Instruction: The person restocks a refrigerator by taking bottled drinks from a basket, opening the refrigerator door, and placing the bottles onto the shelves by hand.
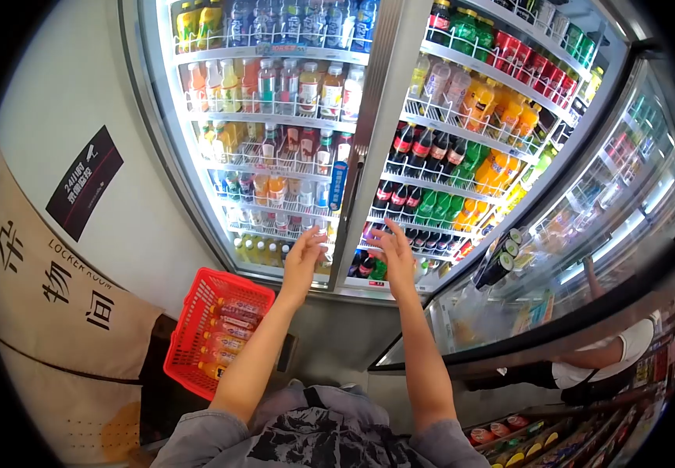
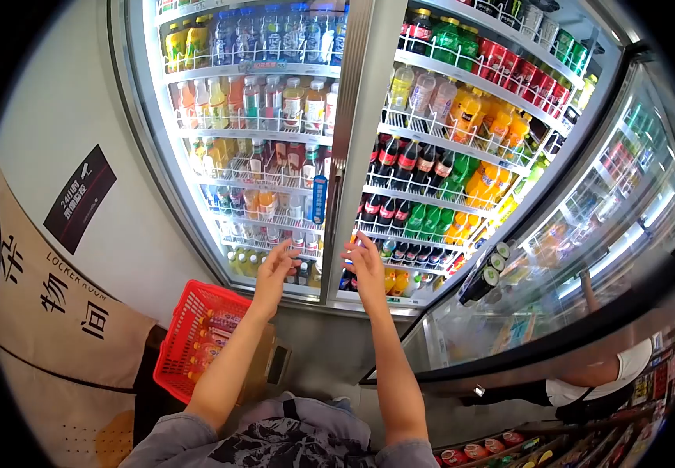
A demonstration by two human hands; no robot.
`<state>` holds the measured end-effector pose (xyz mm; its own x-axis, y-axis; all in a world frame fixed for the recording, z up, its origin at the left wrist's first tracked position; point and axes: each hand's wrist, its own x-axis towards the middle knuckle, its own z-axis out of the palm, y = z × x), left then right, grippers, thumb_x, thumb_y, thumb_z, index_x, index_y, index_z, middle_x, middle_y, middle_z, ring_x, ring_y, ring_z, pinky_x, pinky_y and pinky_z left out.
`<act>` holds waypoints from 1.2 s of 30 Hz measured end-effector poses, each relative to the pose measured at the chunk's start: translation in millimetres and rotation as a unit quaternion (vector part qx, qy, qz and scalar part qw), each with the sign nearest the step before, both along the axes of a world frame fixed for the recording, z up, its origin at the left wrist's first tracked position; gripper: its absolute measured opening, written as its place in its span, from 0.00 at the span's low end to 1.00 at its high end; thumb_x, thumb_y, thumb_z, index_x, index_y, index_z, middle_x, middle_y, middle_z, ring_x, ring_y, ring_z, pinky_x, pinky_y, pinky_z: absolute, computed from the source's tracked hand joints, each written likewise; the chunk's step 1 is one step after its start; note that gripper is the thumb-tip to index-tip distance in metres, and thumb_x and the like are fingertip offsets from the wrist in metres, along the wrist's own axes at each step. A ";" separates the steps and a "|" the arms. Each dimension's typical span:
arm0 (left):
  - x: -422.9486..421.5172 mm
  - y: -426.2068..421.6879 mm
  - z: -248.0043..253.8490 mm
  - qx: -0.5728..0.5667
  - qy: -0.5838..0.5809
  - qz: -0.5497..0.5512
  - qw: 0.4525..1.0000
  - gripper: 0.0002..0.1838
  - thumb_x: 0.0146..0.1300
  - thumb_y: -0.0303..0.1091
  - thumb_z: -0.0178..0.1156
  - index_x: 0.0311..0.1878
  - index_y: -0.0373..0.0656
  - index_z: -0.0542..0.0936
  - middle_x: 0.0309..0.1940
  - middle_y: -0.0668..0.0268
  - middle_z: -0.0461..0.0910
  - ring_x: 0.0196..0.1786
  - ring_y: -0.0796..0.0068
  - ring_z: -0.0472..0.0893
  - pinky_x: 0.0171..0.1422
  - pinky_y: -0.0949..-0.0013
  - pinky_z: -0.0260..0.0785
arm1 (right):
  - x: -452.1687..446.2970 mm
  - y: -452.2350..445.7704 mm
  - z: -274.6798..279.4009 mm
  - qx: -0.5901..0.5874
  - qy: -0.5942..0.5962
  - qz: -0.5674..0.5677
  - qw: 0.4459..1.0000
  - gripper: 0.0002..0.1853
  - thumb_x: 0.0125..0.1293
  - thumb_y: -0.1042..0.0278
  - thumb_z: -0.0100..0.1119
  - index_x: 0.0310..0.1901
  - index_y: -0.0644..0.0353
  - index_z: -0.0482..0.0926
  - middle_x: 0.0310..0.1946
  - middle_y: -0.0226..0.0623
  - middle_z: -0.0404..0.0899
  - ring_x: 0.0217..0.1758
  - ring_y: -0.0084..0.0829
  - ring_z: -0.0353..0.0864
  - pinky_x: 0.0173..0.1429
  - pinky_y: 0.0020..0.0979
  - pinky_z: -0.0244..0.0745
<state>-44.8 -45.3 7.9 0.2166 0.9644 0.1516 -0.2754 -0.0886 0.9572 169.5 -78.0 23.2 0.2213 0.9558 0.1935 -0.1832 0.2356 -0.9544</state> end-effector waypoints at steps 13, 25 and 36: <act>-121.4 -4.8 -14.9 -0.038 0.028 0.067 0.997 0.22 0.75 0.35 0.49 0.70 0.44 0.67 0.58 0.59 0.77 0.54 0.75 0.78 0.59 0.70 0.70 | -114.9 5.2 -21.5 -0.044 0.010 0.066 0.997 0.26 0.74 0.70 0.50 0.71 0.59 0.63 0.55 0.43 0.78 0.54 0.29 0.80 0.56 0.29 0.76; -248.0 -38.0 -31.0 -0.077 0.018 0.195 0.978 0.22 0.76 0.37 0.49 0.69 0.42 0.68 0.58 0.60 0.77 0.54 0.75 0.78 0.59 0.71 0.69 | -221.9 13.8 -45.9 -0.062 -0.031 0.193 0.979 0.24 0.75 0.65 0.52 0.69 0.59 0.65 0.56 0.42 0.78 0.54 0.29 0.80 0.56 0.29 0.75; -323.1 -109.5 -76.1 -0.152 0.002 0.350 0.924 0.21 0.76 0.38 0.49 0.68 0.43 0.70 0.58 0.61 0.78 0.54 0.76 0.78 0.58 0.71 0.70 | -315.1 15.6 -81.5 -0.076 -0.045 0.353 0.931 0.24 0.75 0.62 0.53 0.68 0.61 0.67 0.56 0.41 0.79 0.53 0.27 0.80 0.57 0.28 0.75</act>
<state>-367.9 -154.9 -68.2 -0.4775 0.8660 -0.1482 -0.2481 0.0289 0.9683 -145.6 -62.3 -58.4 -0.4839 0.8746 0.0306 -0.1582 -0.0530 -0.9860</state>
